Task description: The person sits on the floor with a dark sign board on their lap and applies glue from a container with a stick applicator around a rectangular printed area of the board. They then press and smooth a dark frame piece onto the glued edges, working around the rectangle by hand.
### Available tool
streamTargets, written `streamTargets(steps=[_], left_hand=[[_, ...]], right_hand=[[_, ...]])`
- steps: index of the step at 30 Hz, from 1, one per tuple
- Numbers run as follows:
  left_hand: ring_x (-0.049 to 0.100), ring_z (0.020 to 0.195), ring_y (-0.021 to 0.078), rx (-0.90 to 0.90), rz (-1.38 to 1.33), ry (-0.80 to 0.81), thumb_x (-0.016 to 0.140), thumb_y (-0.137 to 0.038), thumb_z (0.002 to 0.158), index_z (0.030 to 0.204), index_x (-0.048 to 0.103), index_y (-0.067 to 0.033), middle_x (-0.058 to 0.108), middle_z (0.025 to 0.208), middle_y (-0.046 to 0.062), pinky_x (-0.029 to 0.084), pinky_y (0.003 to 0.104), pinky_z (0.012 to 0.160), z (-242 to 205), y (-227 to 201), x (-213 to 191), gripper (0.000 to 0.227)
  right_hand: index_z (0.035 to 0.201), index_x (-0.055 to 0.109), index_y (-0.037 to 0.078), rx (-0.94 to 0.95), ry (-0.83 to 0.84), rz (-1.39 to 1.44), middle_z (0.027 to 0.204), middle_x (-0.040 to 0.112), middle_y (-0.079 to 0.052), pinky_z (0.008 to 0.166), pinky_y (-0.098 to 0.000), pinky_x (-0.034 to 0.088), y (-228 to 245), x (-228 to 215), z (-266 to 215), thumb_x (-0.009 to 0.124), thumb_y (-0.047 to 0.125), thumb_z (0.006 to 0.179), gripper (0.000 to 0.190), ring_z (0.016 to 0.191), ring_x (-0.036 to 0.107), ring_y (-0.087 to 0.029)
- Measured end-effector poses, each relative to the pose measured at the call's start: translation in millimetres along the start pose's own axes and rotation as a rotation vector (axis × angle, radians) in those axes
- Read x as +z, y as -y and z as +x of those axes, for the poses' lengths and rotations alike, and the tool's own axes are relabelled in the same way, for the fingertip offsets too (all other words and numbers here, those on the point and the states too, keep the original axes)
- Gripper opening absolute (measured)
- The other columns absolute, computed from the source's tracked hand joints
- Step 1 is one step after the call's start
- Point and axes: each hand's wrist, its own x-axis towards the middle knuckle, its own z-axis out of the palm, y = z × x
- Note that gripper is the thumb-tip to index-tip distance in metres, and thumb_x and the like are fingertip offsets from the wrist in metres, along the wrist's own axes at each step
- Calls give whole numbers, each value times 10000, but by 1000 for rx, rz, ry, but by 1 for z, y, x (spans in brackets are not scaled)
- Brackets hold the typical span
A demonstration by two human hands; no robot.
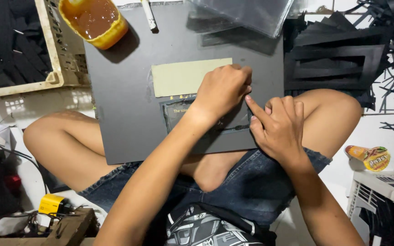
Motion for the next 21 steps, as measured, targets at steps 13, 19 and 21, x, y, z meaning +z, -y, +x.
streamTargets(steps=[13,19,21], left_hand=[[736,887,370,12,19,-9,720,-184,890,1026,638,-89,694,897,124,629,535,695,-5,-9,-5,185],[725,859,324,12,29,-49,718,-169,894,1010,643,-96,674,863,99,630,488,671,-7,-9,-6,156],[725,843,304,25,49,-82,728,-169,892,998,652,-97,670,845,87,631,465,661,-9,-10,-5,150]], right_hand=[[1185,771,196,-154,-43,-146,768,461,-42,684,-421,387,11,-6,-40,587,279,864,379,734,503,-252],[1182,775,181,-146,-59,-112,755,442,-37,646,-413,367,16,-7,-49,576,261,861,386,727,511,-258],[1199,776,180,-123,-67,-92,749,444,-32,668,-409,375,17,-5,-52,568,257,878,390,741,521,-257]])
